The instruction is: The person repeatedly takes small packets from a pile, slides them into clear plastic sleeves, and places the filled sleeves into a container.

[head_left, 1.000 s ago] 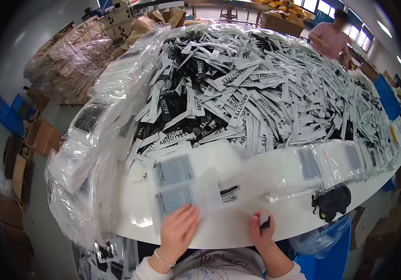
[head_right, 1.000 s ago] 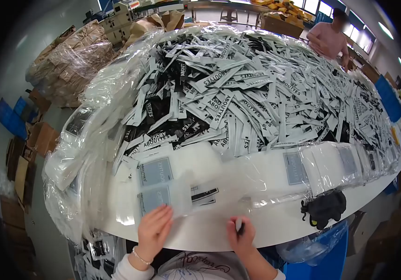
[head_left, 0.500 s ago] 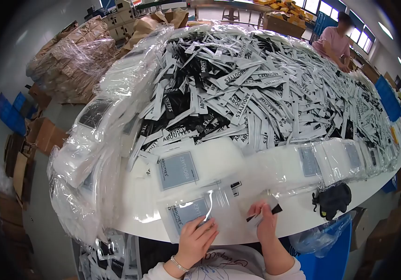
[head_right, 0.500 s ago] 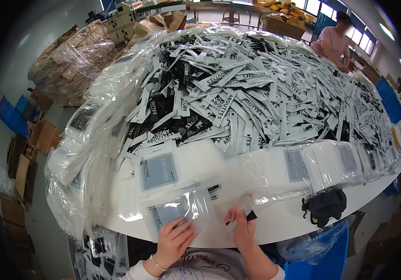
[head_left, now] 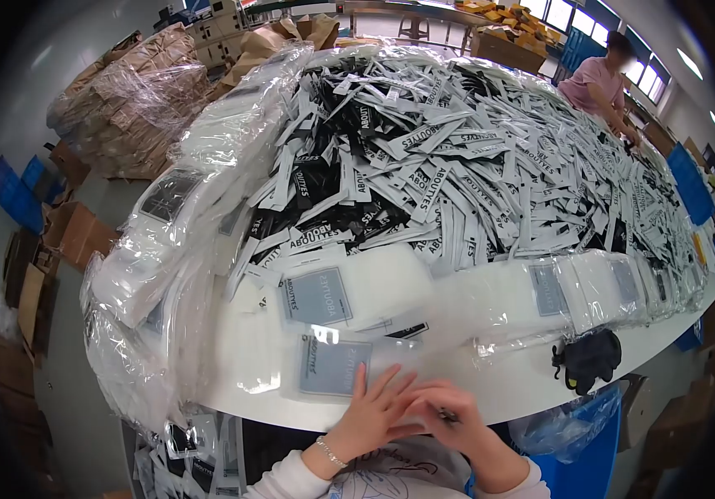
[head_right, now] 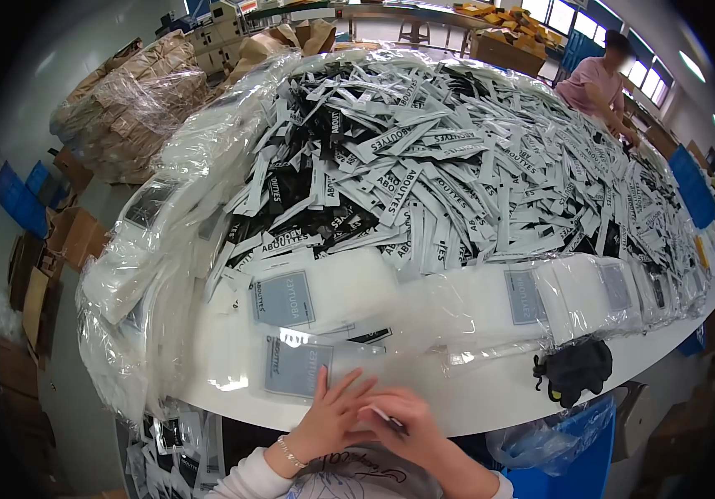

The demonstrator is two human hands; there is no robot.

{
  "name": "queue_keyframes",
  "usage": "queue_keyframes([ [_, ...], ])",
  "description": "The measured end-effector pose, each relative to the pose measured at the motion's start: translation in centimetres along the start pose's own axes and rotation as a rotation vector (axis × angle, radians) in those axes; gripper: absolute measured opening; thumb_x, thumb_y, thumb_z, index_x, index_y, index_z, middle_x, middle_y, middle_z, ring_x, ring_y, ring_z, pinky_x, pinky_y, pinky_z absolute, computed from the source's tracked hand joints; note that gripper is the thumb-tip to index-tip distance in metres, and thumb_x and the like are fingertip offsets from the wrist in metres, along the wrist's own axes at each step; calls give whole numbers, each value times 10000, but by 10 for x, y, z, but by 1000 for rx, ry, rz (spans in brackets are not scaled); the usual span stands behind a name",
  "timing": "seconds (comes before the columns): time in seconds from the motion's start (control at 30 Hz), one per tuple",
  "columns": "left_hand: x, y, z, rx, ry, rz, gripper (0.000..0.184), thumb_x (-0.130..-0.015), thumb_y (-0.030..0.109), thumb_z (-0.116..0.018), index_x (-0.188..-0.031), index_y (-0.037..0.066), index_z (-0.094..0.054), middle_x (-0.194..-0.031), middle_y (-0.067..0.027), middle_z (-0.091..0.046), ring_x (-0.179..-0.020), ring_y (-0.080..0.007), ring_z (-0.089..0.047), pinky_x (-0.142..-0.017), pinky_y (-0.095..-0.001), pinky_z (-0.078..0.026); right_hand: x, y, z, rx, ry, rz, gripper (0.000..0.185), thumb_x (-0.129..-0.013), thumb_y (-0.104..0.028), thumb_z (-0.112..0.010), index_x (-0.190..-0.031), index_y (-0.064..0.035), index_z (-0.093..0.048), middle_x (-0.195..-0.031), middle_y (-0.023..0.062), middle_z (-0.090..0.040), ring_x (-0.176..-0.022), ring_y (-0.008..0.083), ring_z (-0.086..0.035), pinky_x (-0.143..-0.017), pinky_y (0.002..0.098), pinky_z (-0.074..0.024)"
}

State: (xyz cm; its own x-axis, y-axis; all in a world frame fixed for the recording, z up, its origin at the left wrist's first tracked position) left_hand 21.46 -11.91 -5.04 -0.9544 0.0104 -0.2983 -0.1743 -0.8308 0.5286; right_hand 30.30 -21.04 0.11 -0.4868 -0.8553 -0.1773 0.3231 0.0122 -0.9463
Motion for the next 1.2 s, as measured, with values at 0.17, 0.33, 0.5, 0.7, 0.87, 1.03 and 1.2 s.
queue_keyframes([
  [0.17, 6, -13, 25, 46, -187, 136, 626, -725, 319, -673, -1232, 42, -429, -1362, -158, -318, -1276, -348, -260, -972, -372, -353, 9, -5, 45, -528, 57, 45, 248, -885, -96, -457, -1061, 23, -585, -1090, 176, -585, -1095, 289, -505, -960, 386, -353],
  [0.33, 20, -3, 16, -161, -65, 41, 545, -741, 312, -646, -1188, 46, -480, -1282, -118, -420, -1220, -314, -359, -901, -371, -405, 25, -7, 73, -352, 339, 14, 397, -942, -213, -380, -1222, 63, -440, -1147, 226, -534, -1126, 298, -484, -992, 419, -304],
  [0.5, 39, 5, 17, -86, 117, 70, 405, -759, 263, -631, -1095, 46, -566, -1142, -92, -542, -1104, -280, -483, -831, -350, -435, 59, 5, 73, -419, 914, 197, 325, -935, -287, -393, -845, 0, -514, -590, 81, -500, -445, 156, -475, -497, 301, -483],
  [0.7, 38, 13, 25, 179, 412, 173, 314, -702, 132, -683, -995, 36, -623, -1001, -78, -614, -919, -253, -571, -741, -335, -453, 61, 55, 39, 164, 721, 160, 132, -832, -81, -565, -735, -6, -518, -627, 58, -540, -513, 112, -481, -499, 232, -392],
  [0.87, 18, 20, 25, 166, 503, 128, 301, -630, 92, -736, -909, 32, -638, -930, -59, -614, -778, -222, -568, -636, -299, -470, 56, 79, 29, 218, 678, -99, 141, -853, -114, -540, -767, -12, -495, -570, 14, -458, -519, 85, -427, -491, 229, -358],
  [1.03, 6, 28, 8, 64, 511, 43, 267, -601, 99, -760, -837, 65, -640, -862, -21, -614, -710, -202, -561, -572, -285, -454, 48, 79, 15, -576, 628, -442, 165, -866, -149, -540, -777, -38, -457, -642, 12, -473, -536, 74, -443, -416, 186, -302],
  [1.2, 6, 34, -4, -99, 426, -109, 287, -604, 155, -763, -850, 90, -630, -886, -7, -604, -747, -191, -560, -587, -293, -445, 30, 69, 6, -149, 450, -402, 150, -780, -124, -651, -801, -14, -552, -637, 24, -554, -563, 86, -507, -533, 243, -419],
])
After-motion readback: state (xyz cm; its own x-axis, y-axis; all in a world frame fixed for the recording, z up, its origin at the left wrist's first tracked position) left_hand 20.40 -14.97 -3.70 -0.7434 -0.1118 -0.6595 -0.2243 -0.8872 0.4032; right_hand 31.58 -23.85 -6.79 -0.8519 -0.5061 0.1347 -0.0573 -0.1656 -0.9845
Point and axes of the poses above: each hand's wrist, its own x-axis away from the middle knuckle, its own z-axis out of the back of the hand, y = z × x, the point moved 5 cm from there along -x, towards the middle knuckle
